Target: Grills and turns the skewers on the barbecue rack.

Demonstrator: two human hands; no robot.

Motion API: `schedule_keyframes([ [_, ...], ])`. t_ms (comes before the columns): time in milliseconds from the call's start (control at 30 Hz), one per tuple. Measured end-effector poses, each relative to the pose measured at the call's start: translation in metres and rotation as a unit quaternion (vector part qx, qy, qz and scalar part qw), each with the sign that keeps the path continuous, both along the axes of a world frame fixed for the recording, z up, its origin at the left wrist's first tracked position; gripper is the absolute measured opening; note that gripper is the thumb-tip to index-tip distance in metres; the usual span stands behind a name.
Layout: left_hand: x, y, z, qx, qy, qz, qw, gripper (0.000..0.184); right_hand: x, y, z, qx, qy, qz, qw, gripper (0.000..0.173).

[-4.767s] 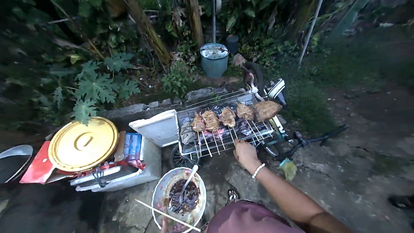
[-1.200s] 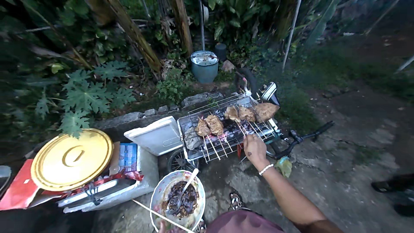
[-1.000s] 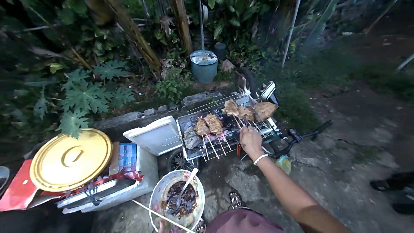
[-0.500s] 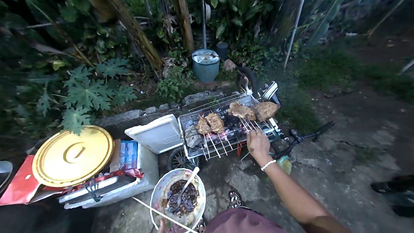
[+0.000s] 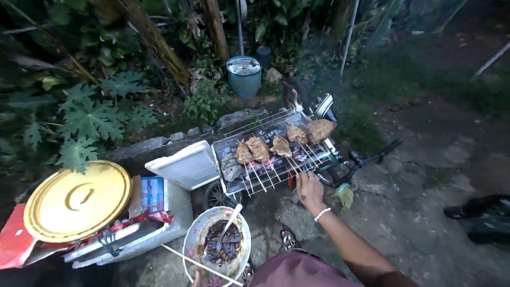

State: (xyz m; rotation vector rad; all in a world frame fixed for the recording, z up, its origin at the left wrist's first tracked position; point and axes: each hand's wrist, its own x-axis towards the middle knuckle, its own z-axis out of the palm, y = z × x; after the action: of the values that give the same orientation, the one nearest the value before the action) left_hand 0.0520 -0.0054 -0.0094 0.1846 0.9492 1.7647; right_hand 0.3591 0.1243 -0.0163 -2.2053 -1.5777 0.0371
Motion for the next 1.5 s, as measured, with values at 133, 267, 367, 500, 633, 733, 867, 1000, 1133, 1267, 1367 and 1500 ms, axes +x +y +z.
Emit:
schedule_keyframes([
  [133, 0.003, 0.001, 0.006, -0.010, 0.008, 0.011, 1.000, 0.053, 0.012, 0.000, 0.001, 0.104, -0.027, -0.009, 0.994, 0.035],
  [267, 0.010, 0.003, 0.019, -0.027, 0.027, 0.028, 0.999, 0.056, 0.020, -0.005, 0.004, 0.165, -0.065, -0.014, 0.984, 0.036],
  [367, 0.004, 0.002, 0.007, 0.002, 0.030, 0.014, 0.999, 0.053, 0.018, -0.009, 0.001, 0.142, -0.083, -0.006, 0.986, 0.034],
  [500, 0.007, 0.003, 0.012, 0.015, 0.025, -0.007, 1.000, 0.054, 0.012, -0.006, -0.005, -0.024, -0.019, 0.026, 0.999, 0.037],
  [633, 0.011, 0.005, 0.019, 0.009, 0.015, -0.006, 1.000, 0.055, 0.010, -0.004, -0.004, -0.048, -0.006, 0.033, 0.998, 0.040],
  [733, 0.009, 0.004, 0.016, 0.020, 0.016, -0.020, 0.999, 0.053, 0.016, -0.004, -0.009, -0.025, -0.005, 0.031, 0.999, 0.040],
  [867, 0.013, 0.004, 0.020, 0.019, 0.009, -0.001, 1.000, 0.054, 0.023, -0.005, -0.016, 0.049, -0.007, 0.053, 0.997, 0.035],
  [1000, 0.013, 0.006, 0.016, 0.001, 0.030, -0.008, 1.000, 0.055, 0.029, -0.002, -0.017, 0.044, -0.010, 0.072, 0.996, 0.035],
  [1133, 0.011, 0.007, 0.009, 0.000, 0.029, -0.004, 1.000, 0.054, 0.031, -0.001, -0.019, 0.032, 0.005, 0.053, 0.998, 0.037],
  [1267, -0.001, 0.007, -0.007, 0.064, 0.011, -0.033, 0.997, 0.041, 0.030, -0.004, -0.001, 0.105, 0.261, 0.000, 0.960, 0.036],
  [1367, -0.002, 0.008, -0.005, 0.064, 0.017, -0.039, 0.997, 0.040, 0.030, 0.005, 0.000, 0.167, 0.563, -0.027, 0.809, 0.034],
  [1500, 0.000, 0.009, -0.003, 0.068, 0.028, -0.026, 0.997, 0.048, 0.028, 0.012, 0.006, 0.131, 0.808, -0.082, 0.569, 0.047],
])
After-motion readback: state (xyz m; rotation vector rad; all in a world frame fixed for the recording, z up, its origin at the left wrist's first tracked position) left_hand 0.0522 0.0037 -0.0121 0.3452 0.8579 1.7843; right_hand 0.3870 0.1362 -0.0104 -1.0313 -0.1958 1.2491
